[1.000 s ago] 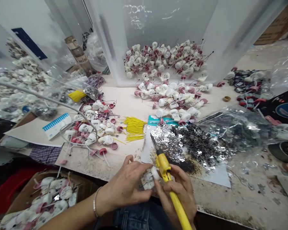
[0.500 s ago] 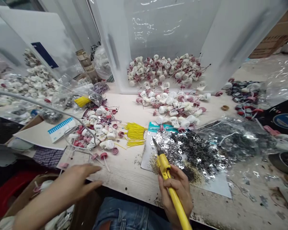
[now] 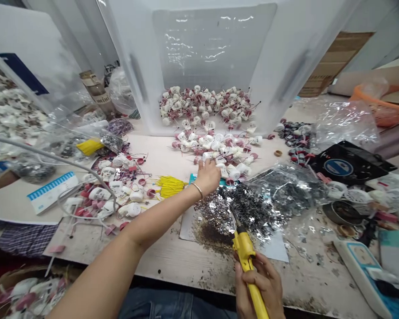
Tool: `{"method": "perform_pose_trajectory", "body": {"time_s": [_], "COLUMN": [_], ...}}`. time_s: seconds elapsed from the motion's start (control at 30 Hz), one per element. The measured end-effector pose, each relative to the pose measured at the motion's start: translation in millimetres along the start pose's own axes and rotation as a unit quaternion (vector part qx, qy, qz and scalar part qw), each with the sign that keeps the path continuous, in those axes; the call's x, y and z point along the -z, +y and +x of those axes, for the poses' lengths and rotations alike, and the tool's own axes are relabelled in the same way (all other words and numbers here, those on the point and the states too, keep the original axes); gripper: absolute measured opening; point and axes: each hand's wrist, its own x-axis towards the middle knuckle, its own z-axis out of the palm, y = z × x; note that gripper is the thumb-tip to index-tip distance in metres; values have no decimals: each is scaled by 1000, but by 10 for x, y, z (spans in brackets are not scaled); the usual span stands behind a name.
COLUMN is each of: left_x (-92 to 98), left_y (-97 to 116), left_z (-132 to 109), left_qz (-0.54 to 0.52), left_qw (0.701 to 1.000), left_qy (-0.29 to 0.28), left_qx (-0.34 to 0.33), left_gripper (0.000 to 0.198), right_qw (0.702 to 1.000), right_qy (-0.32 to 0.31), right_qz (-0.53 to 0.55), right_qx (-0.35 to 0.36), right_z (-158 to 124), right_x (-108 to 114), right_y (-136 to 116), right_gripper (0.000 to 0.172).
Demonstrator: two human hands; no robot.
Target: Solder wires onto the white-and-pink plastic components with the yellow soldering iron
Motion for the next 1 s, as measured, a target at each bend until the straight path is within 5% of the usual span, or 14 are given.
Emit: {"method": "perform_pose_trajectory", "body": {"time_s": [0.2, 0.37, 0.47, 0.57, 0.67, 0.77, 0.87, 0.93, 0.97, 1.0], "left_x": [362, 623, 573, 471, 406, 383, 360, 316, 279, 230], "left_y": [-287, -308, -226, -183, -213, -249, -244, -238, -238, -241], "left_z": [-84, -739, -1237, -1614, -1814, -1913, -2002, -2073, -2111, -2151], "left_qz": [-81, -226, -223, -164, -119, -89, -137, -269, -359, -458], "left_qw": [996, 957, 932, 917, 902, 893, 917, 939, 925, 880], "left_qy": [26, 83, 82, 115, 136, 152, 112, 16, -53, -128], "left_qx": [9, -161, -274, -344, -392, -414, -357, -216, -114, -7], "left_gripper": [21, 10, 7, 11, 17, 18, 18, 17, 20, 25], "right_qw": [998, 972, 912, 818, 732, 697, 714, 752, 774, 798], "right_qy": [8, 30, -3, -77, -105, -103, -136, -165, -178, -185], "right_qz": [44, 157, 273, 371, 441, 468, 451, 423, 406, 384], "right_qx": [-54, -173, -305, -433, -509, -534, -518, -478, -453, -425], "right_z": [47, 217, 273, 222, 143, 130, 155, 153, 143, 128], "right_x": [31, -57, -183, -285, -315, -303, -283, -272, -271, -273], "right_y": [45, 4, -50, -125, -206, -243, -220, -189, -174, -162], "right_gripper": [19, 20, 19, 26, 33, 36, 41, 43, 41, 39]}}
